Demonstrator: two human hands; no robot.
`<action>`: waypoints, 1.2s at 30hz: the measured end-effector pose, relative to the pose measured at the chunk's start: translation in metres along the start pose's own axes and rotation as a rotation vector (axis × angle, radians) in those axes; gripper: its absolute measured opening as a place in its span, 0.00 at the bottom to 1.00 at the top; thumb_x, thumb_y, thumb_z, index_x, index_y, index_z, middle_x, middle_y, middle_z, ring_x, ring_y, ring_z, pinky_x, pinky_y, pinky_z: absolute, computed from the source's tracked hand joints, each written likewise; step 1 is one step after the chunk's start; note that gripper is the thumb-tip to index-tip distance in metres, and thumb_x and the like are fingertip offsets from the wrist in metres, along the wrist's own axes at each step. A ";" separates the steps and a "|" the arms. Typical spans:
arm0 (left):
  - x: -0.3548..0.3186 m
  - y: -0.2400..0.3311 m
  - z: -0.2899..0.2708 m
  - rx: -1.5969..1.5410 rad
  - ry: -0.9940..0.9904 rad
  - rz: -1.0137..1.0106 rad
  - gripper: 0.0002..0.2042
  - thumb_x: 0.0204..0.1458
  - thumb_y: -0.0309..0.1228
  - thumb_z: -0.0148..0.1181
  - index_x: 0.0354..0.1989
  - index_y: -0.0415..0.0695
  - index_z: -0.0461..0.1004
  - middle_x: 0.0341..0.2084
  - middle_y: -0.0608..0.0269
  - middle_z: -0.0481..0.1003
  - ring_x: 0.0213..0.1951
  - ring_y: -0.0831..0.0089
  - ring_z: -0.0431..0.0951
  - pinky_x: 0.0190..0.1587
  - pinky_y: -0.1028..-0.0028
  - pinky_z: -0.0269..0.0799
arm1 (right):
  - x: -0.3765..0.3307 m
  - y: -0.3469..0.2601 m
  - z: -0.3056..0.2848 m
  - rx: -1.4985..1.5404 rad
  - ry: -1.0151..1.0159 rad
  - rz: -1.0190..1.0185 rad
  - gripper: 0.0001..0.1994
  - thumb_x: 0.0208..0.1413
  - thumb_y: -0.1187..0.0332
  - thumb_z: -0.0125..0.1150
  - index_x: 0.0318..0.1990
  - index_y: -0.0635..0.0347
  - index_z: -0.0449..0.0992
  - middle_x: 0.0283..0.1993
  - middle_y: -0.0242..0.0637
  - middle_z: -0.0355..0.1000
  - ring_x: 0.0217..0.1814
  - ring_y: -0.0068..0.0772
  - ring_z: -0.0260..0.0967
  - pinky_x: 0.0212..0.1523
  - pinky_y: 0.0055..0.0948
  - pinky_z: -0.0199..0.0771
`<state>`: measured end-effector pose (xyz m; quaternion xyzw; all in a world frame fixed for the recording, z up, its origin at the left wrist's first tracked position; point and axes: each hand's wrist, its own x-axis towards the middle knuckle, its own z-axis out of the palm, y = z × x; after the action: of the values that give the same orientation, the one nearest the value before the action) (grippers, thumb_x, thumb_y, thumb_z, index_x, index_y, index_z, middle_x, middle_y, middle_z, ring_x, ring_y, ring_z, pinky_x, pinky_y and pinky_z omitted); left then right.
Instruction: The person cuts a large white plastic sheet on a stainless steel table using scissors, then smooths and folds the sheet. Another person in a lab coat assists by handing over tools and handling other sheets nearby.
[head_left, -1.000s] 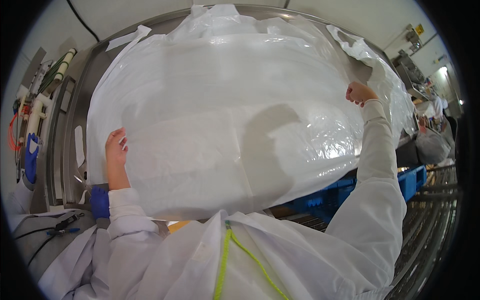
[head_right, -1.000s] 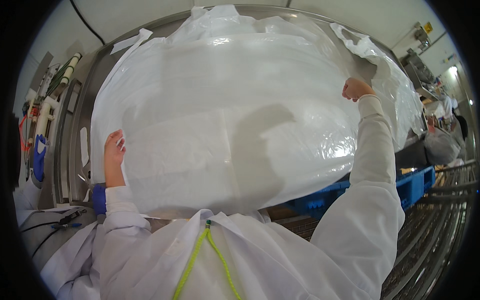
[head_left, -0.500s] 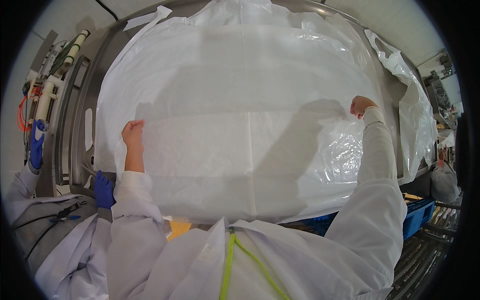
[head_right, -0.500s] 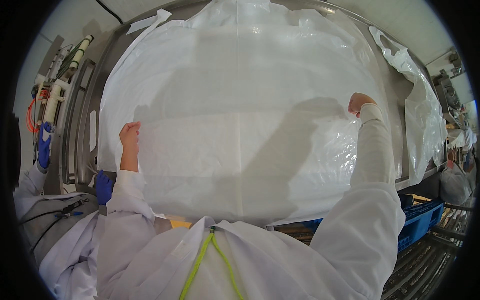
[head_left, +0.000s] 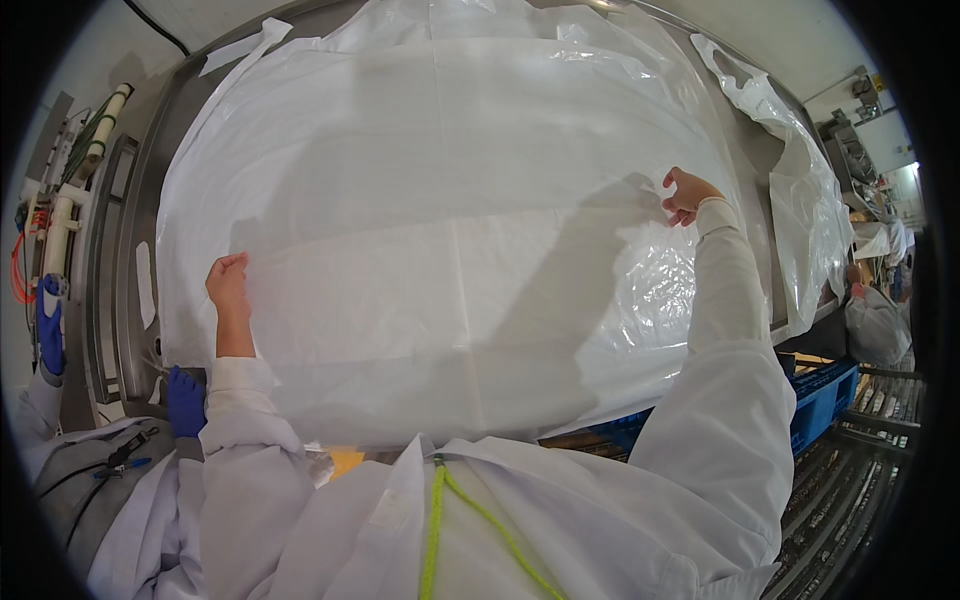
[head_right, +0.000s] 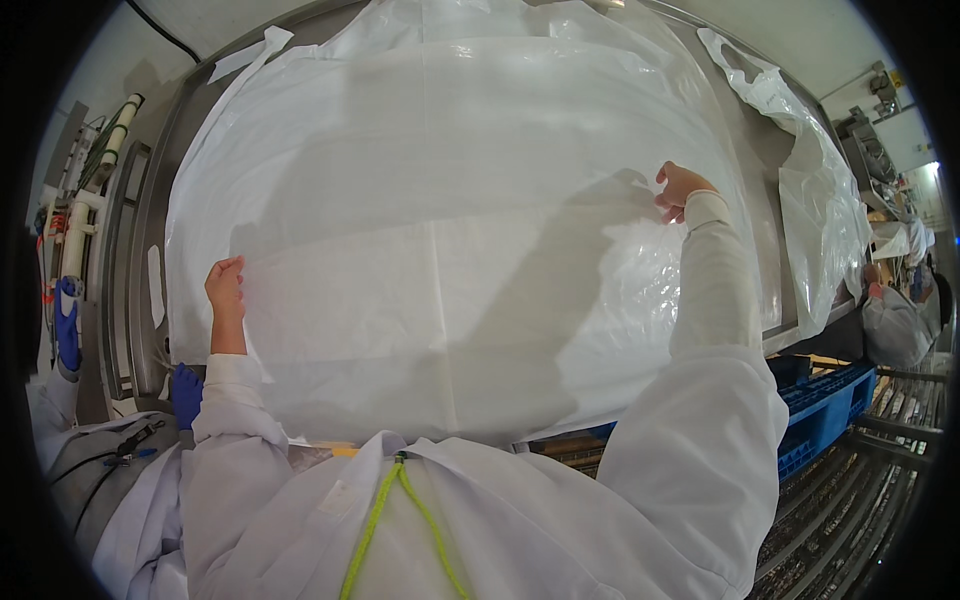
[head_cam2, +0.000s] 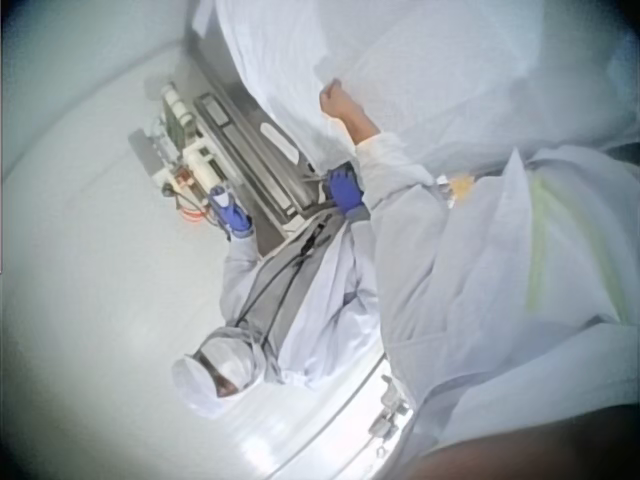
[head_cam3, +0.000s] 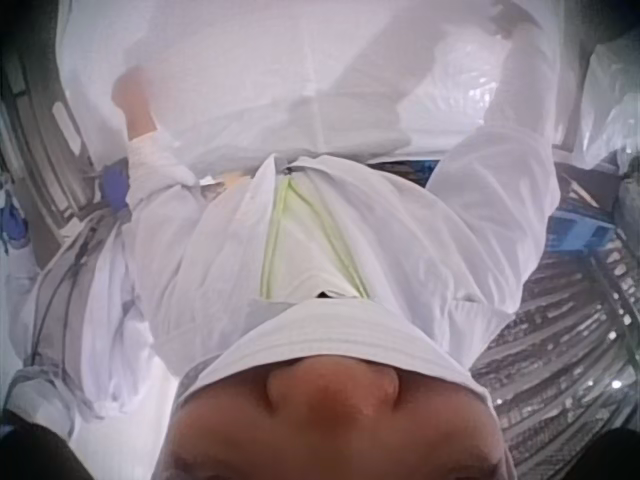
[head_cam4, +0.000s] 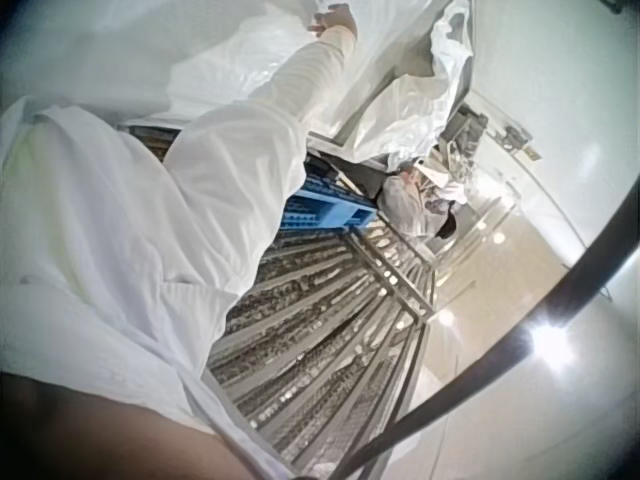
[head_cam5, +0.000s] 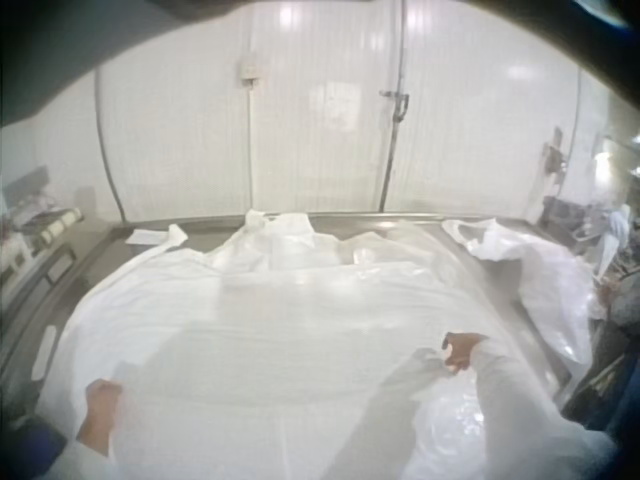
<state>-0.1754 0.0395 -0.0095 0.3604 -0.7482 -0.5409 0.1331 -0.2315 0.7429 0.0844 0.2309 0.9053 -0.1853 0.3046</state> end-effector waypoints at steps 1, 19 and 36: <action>0.003 -0.004 -0.004 -0.013 -0.021 0.014 0.04 0.43 0.25 0.64 0.25 0.43 0.74 0.19 0.74 0.69 0.22 0.85 0.62 0.24 0.82 0.56 | 0.005 0.002 0.002 0.016 0.004 0.000 0.20 0.52 0.75 0.56 0.51 0.59 0.58 0.34 0.40 0.72 0.27 0.32 0.75 0.23 0.29 0.74; 0.018 -0.031 0.002 0.069 0.124 0.182 0.02 0.40 0.23 0.63 0.22 0.43 0.75 0.20 0.69 0.73 0.25 0.79 0.70 0.31 0.78 0.66 | 0.008 -0.016 0.007 -0.044 0.017 0.043 0.18 0.51 0.76 0.55 0.49 0.61 0.59 0.36 0.41 0.71 0.24 0.35 0.74 0.22 0.35 0.71; -0.001 -0.022 0.017 0.532 0.286 0.225 0.04 0.41 0.30 0.64 0.23 0.46 0.75 0.22 0.68 0.76 0.26 0.73 0.75 0.31 0.72 0.70 | 0.027 -0.006 0.025 -0.067 0.136 -0.027 0.13 0.48 0.79 0.56 0.41 0.64 0.62 0.26 0.42 0.70 0.16 0.31 0.67 0.17 0.32 0.65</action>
<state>-0.1757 0.0486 -0.0358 0.3697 -0.8724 -0.2519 0.1970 -0.2421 0.7347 0.0496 0.2203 0.9327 -0.1430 0.2473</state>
